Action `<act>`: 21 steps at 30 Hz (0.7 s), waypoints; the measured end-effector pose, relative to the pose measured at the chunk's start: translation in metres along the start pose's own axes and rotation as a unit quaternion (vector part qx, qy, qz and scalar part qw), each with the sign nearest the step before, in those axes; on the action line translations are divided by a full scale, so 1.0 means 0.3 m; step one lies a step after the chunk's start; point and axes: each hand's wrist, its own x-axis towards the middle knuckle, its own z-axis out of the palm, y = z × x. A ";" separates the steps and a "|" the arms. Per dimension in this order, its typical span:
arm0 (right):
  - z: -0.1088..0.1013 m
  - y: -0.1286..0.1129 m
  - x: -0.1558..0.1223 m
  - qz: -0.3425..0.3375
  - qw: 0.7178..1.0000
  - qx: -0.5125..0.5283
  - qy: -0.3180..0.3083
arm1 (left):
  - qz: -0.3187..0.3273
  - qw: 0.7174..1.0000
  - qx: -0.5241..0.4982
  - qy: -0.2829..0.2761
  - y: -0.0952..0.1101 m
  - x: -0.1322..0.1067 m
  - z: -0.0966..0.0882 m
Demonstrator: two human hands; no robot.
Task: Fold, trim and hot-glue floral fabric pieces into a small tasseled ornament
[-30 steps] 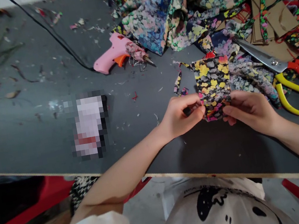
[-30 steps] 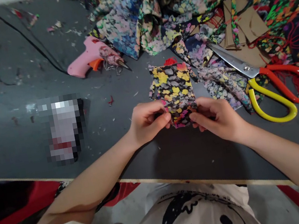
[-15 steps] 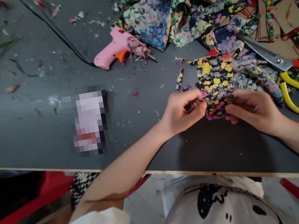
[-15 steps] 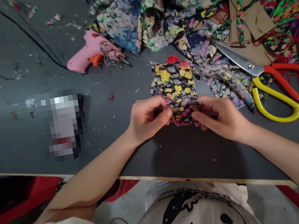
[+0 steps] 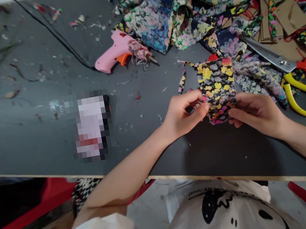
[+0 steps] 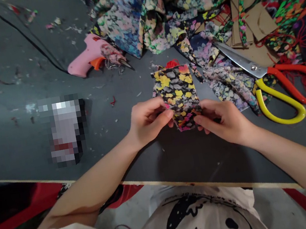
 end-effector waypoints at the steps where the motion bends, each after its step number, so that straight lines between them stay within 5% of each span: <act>1: 0.000 0.000 -0.001 -0.001 1.000 0.002 0.005 | 0.003 1.000 -0.001 -0.003 0.001 0.000 0.001; 6: -0.001 -0.002 0.003 -0.037 0.997 0.000 0.066 | 0.060 0.996 0.033 -0.048 0.014 0.007 0.008; 21: -0.002 0.007 0.011 -0.071 0.997 0.025 0.015 | 0.051 0.998 0.012 -0.030 -0.003 0.007 0.016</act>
